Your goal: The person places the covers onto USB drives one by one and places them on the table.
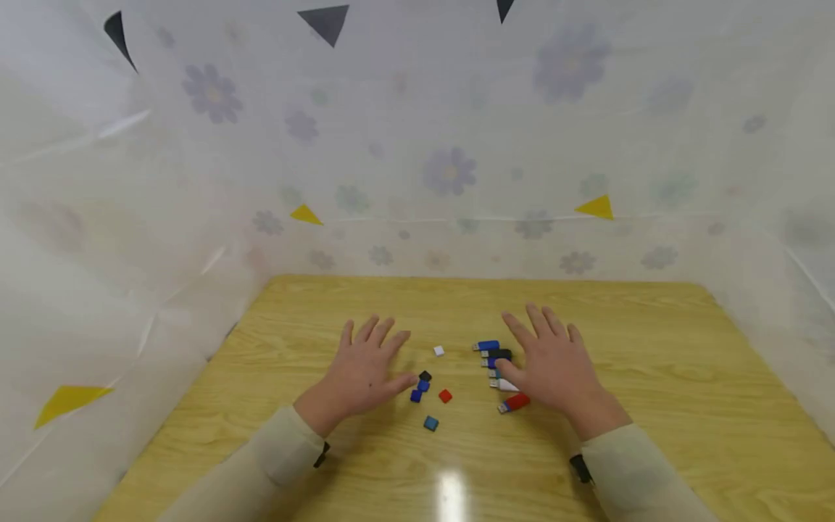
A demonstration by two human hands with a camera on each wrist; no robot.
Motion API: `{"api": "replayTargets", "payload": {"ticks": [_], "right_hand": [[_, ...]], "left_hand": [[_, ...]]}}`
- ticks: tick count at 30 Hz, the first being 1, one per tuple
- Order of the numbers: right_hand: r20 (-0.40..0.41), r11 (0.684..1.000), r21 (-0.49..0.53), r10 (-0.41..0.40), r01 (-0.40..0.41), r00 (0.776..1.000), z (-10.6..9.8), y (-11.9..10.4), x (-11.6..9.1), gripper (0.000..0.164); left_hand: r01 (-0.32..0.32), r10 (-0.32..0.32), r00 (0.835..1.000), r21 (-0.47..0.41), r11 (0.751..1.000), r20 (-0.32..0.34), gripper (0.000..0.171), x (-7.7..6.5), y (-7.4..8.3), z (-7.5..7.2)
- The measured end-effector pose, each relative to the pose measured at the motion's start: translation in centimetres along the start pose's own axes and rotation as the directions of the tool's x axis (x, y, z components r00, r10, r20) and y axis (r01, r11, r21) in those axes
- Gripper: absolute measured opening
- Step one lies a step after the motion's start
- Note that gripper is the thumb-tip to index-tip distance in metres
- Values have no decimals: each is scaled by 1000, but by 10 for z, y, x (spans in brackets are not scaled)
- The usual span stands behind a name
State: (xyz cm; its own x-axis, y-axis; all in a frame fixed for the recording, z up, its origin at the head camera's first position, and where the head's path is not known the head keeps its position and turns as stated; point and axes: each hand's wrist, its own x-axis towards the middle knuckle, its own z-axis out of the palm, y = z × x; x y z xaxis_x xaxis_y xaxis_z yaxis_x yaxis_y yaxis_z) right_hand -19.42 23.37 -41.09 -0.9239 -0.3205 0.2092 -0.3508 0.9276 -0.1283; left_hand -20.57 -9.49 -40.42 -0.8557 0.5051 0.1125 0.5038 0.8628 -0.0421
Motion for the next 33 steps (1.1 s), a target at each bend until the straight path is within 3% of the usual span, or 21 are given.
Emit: {"api": "replayTargets", "payload": {"ticks": [4,8,14,19,27,33], "right_hand": [[13,1000,6,10,-10,1000,-2,2,1,80],[10,1000,1,10,-10,1000,-5,5,1,78],[32,1000,-5,27,-27,999,-5,13,-3,78],[52,999,-19,44,-43,998,-7,21,-7,78],[48,999,-7,34,-33,998,-6,23,-6,75],[41,999,-24,27,-26,999,-5,22,-8,72]], "left_hand": [[-29,29,1000,-7,1000,4,61,0,-2,4],[-59,63,995,-50,997,79,52,3,-6,9],[-110,133,970,-120,987,202,42,8,-6,21],[-131,173,959,-191,973,223,38,15,1,29],[-78,138,953,-222,972,269,34,21,12,27],[-95,147,949,-189,977,279,21,19,18,29]]}}
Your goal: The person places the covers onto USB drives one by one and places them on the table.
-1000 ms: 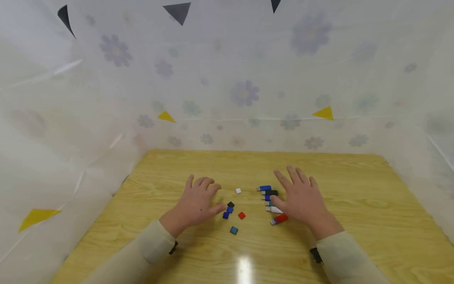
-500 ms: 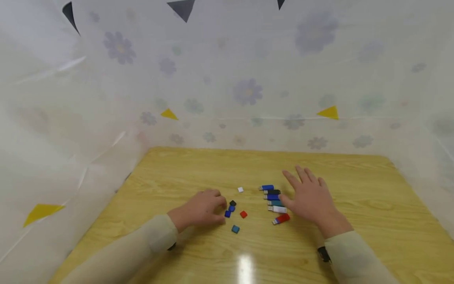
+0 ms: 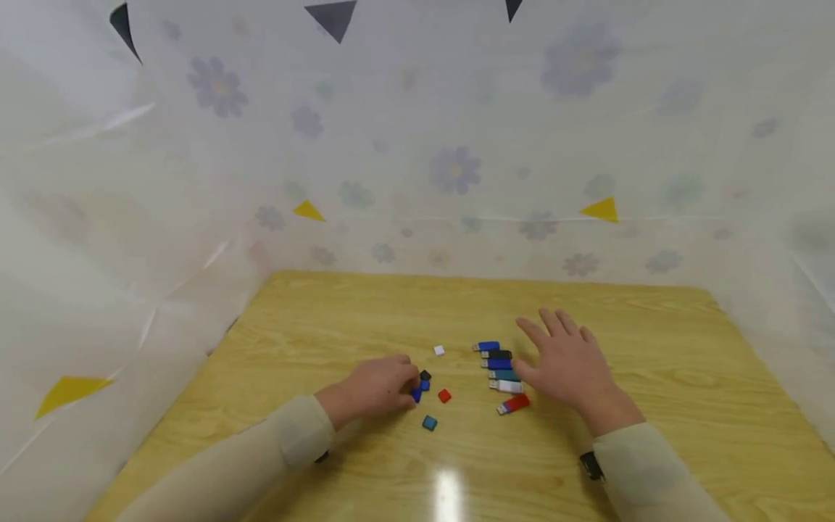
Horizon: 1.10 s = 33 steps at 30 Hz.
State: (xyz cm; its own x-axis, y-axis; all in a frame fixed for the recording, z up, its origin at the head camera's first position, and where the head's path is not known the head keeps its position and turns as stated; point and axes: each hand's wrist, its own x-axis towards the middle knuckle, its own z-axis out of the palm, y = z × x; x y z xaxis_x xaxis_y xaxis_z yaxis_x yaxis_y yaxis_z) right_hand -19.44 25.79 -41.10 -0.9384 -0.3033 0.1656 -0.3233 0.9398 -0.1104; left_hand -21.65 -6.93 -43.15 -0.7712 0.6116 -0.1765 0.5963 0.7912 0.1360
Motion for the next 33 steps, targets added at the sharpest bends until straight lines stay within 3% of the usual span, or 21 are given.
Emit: {"api": "replayTargets", "payload": {"ticks": [6,16,19,25,33], "right_hand": [[-21,1000,9,-13,13,1000,-1,1,3,70],[-23,993,99,-64,66,998,0,3,12,59],[-3,985,147,-86,86,996,3,8,22,50],[46,970,223,-115,102,992,14,17,44,30],[127,970,213,-144,114,981,29,22,77,23]], "left_hand": [[20,-20,1000,8,1000,-23,16,1,-2,-1],[92,-110,986,-145,985,-124,12,4,-8,-9],[106,-135,980,-188,976,-148,14,5,-9,-14],[127,-162,969,-185,974,-188,16,7,-13,-18],[133,-181,963,-230,964,-200,16,7,-21,-22]]}}
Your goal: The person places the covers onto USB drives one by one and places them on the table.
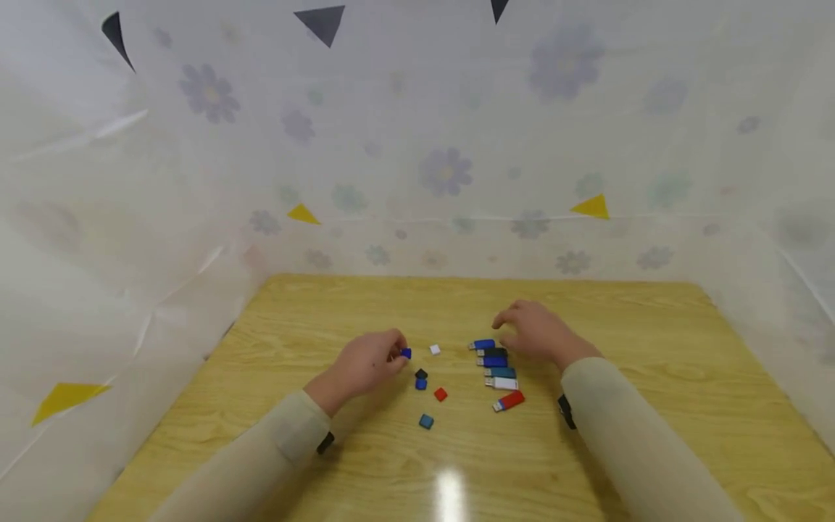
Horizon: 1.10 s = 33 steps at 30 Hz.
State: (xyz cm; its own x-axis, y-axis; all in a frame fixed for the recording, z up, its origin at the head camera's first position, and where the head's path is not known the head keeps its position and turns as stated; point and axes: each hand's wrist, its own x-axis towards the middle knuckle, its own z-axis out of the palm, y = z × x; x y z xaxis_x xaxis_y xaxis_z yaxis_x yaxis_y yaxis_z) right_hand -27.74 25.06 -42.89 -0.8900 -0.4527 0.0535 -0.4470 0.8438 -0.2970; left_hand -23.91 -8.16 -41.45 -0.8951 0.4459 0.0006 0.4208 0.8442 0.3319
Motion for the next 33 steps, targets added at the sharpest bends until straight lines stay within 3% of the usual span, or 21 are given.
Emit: {"api": "replayTargets", "payload": {"ticks": [10,21,33], "right_hand": [[122,998,56,-16,9,992,8,7,19,19],[166,998,48,-35,27,986,6,-2,27,13],[147,996,38,-80,75,986,15,-8,36,11]], "left_hand": [[23,-23,999,-5,1000,37,19,-1,-9,3],[11,-11,998,7,1000,55,19,-2,-11,2],[0,-1,998,8,1000,70,17,-4,-9,-4]]}}
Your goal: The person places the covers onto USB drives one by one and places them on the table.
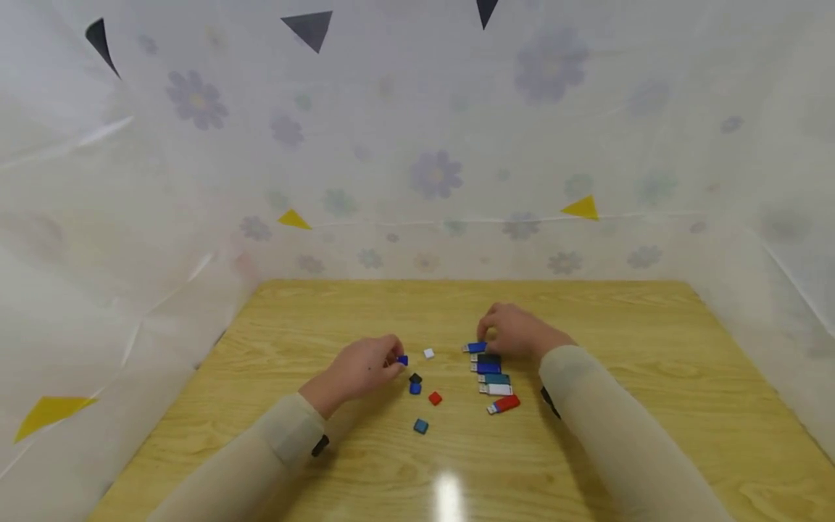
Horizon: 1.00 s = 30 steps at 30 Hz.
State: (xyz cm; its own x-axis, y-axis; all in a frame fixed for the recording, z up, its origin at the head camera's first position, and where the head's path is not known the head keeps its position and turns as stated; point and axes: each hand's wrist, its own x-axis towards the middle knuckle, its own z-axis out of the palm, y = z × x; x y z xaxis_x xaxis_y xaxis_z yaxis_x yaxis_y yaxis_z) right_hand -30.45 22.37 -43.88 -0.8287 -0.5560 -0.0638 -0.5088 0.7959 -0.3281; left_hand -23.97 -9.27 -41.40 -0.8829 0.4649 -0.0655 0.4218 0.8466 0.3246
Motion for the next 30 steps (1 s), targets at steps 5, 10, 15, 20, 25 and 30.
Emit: {"api": "replayTargets", "payload": {"ticks": [5,10,15,20,25,30], "right_hand": [[-11,1000,-7,-21,21,1000,3,2,-1,9],[-7,1000,-21,2,-2,1000,3,3,-4,6],[-16,998,-45,32,-33,999,1,7,-6,7],[-26,998,-42,44,-45,999,0,7,-9,4],[-58,996,-8,87,-88,994,-1,3,-14,10],[-140,993,44,115,-110,983,-6,-9,-24,12]], "left_hand": [[2,-2,1000,-17,1000,4,17,-1,2,-1],[-1,2,1000,-21,1000,4,16,1,4,-1],[-18,18,1000,-30,999,-8,16,7,6,-1],[-38,37,999,-19,999,-10,16,9,6,-1],[-56,55,998,-19,998,-6,16,11,9,-2],[-59,58,998,-53,997,-14,14,13,11,-3]]}}
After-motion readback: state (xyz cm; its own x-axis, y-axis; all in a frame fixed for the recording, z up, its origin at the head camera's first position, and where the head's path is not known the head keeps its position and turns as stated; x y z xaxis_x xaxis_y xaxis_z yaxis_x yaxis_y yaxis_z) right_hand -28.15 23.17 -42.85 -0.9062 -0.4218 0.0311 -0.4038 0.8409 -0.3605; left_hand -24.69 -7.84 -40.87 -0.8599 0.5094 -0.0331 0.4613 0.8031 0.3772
